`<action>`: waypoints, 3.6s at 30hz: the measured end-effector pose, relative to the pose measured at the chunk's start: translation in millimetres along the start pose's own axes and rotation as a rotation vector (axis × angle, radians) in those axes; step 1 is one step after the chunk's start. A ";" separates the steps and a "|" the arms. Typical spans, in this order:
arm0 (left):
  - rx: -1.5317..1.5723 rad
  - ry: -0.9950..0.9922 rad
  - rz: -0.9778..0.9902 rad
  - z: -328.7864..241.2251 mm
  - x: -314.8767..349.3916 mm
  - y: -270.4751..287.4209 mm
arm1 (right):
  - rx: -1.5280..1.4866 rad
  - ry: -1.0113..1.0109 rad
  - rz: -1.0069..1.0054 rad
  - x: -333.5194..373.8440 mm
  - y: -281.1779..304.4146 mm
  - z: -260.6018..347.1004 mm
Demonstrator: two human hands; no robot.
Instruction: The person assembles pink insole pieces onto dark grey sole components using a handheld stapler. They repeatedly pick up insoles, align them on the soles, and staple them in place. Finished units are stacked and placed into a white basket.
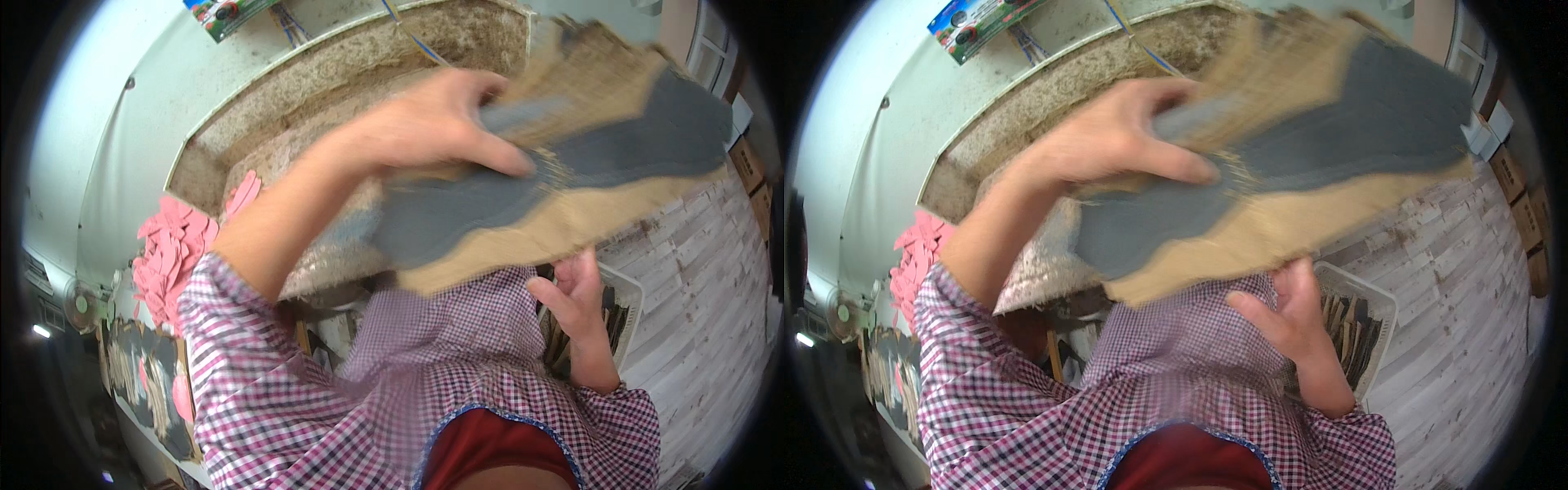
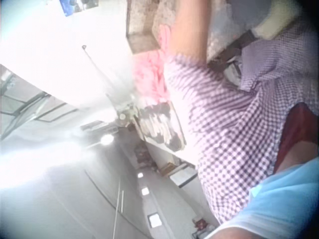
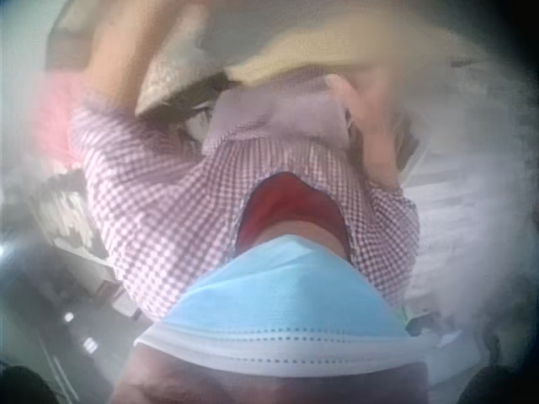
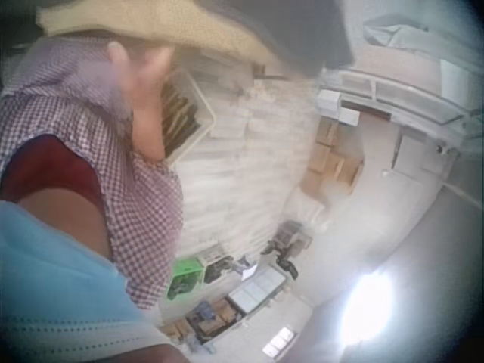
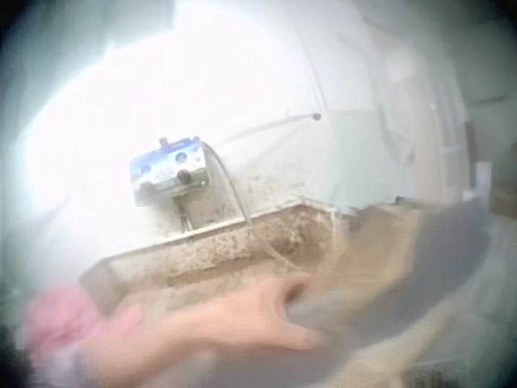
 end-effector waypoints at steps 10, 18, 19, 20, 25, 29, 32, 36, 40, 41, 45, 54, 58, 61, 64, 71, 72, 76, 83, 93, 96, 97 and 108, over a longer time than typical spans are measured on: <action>-0.392 0.749 -0.120 224.2 -30.2 143.8 | 0.145 -0.610 -0.196 108.7 219.5 -36.9; -0.746 0.806 -0.445 338.4 -75.4 179.3 | 0.558 -1.227 -0.604 394.4 432.9 -82.0; -0.802 0.797 -0.492 334.9 -72.5 183.4 | 0.685 -1.253 -0.528 405.7 449.4 -81.3; -0.918 0.734 -0.550 342.8 -56.7 203.9 | 0.807 -1.269 -0.427 405.5 470.1 -82.6; -1.212 0.821 -0.657 280.9 -34.8 178.1 | 1.226 -1.252 -0.462 491.9 565.0 -77.4; -1.144 0.518 -0.828 168.0 -31.4 132.4 | 1.413 -1.275 -0.436 469.1 622.5 -65.8; -1.265 0.002 -0.620 60.1 -40.3 15.5 | 1.415 -1.404 -0.301 446.2 634.5 -76.3; -1.125 -0.128 -0.379 -57.3 -56.8 -132.1 | 1.318 -1.602 -0.187 432.4 647.5 -105.3; -1.156 -0.363 -0.338 -99.6 -87.9 -181.1 | 1.405 -1.703 -0.041 421.4 640.6 -123.6; -1.232 -0.322 -0.317 -101.7 -91.8 -180.8 | 1.384 -1.704 -0.035 425.4 646.5 -129.3; -1.258 -0.230 -0.301 -107.5 -115.4 -192.3 | 1.410 -1.677 -0.092 424.4 661.1 -137.7; -0.841 -0.202 -0.082 -83.1 -89.1 -170.0 | 1.345 -1.355 -0.509 441.8 686.3 -120.2; -0.891 -0.298 -0.055 -80.5 -73.4 -177.0 | 1.295 -1.316 -0.415 418.3 664.6 -69.6; -0.618 -0.231 0.040 -85.1 -78.2 -212.4 | 0.901 -1.255 -0.453 381.5 640.1 -35.7; -0.151 0.150 0.130 -48.5 -94.2 -284.7 | 0.420 -1.130 -0.740 294.4 569.0 15.9; 0.742 1.004 0.943 19.1 -97.6 -522.1 | -0.199 -0.876 -0.912 230.9 406.2 2.9; 0.882 0.964 0.999 0.7 -106.1 -528.3 | -0.214 -0.885 -0.891 232.5 393.9 -2.9; 0.744 0.764 0.922 39.6 -107.5 -492.5 | -0.296 -0.859 -0.881 240.6 321.1 -68.7; 0.608 0.529 0.639 57.3 -128.1 -480.5 | -0.175 -0.740 -0.893 233.2 343.4 -69.3; 0.022 0.382 0.484 55.7 -137.6 -478.0 | 0.589 -0.657 -0.589 152.1 333.9 -14.0; -0.273 0.175 0.424 24.3 -127.9 -468.1 | 0.264 -0.868 -0.616 177.0 332.7 -49.7; -0.330 0.088 0.413 15.9 -125.2 -470.3 | 0.123 -0.900 -0.654 181.1 322.6 -58.8; -0.169 -0.600 0.173 -79.1 -88.6 -455.1 | 0.081 -0.402 -1.119 137.8 403.3 12.6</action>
Point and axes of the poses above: each hand's wrist, its own x-axis away from the middle knuckle, its own y-axis out of the back of the hand, z = x × y, the point moved 9 cm from there along -x, towards the middle knuckle, and after that the axes turned 11 degrees about y, right-handed, at the moved point
